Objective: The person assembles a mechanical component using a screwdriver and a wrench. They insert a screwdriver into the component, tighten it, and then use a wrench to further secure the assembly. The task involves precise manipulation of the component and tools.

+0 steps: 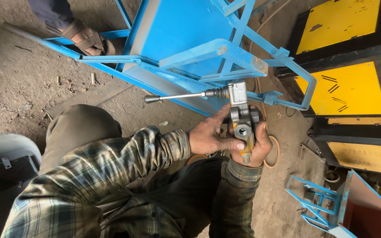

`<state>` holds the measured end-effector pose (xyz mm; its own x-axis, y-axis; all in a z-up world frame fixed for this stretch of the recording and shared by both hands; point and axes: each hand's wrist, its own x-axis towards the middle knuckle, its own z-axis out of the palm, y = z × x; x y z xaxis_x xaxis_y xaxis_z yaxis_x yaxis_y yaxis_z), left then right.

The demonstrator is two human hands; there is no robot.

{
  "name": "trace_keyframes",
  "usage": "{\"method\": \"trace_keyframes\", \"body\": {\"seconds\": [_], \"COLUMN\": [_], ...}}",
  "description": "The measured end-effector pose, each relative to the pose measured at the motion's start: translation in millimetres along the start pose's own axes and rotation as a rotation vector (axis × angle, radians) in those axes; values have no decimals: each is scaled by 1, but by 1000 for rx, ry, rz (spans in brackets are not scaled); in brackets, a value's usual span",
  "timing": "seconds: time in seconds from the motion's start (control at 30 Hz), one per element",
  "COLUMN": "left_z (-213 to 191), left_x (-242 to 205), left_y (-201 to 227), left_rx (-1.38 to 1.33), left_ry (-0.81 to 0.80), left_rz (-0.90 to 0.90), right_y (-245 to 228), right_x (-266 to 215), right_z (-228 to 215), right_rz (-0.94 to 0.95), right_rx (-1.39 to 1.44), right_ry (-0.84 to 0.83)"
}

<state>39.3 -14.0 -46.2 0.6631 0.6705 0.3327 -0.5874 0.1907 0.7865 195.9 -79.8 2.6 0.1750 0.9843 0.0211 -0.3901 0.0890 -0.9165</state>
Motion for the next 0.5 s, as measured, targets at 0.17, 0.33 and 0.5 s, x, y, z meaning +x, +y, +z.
{"method": "trace_keyframes", "body": {"seconds": [0.17, 0.33, 0.5], "left_z": [-2, -6, -7], "left_x": [2, 2, -1], "left_y": [4, 5, 1], "left_rx": [-143, -182, -276], "left_ry": [-44, -91, -145], "left_rz": [-69, -124, -186], "right_y": [0, -1, -4], "right_x": [-1, -2, -6], "right_z": [10, 18, 24], "right_rz": [-28, -128, -183], "right_rx": [-50, -165, -259], "right_ry": [175, 93, 90]}}
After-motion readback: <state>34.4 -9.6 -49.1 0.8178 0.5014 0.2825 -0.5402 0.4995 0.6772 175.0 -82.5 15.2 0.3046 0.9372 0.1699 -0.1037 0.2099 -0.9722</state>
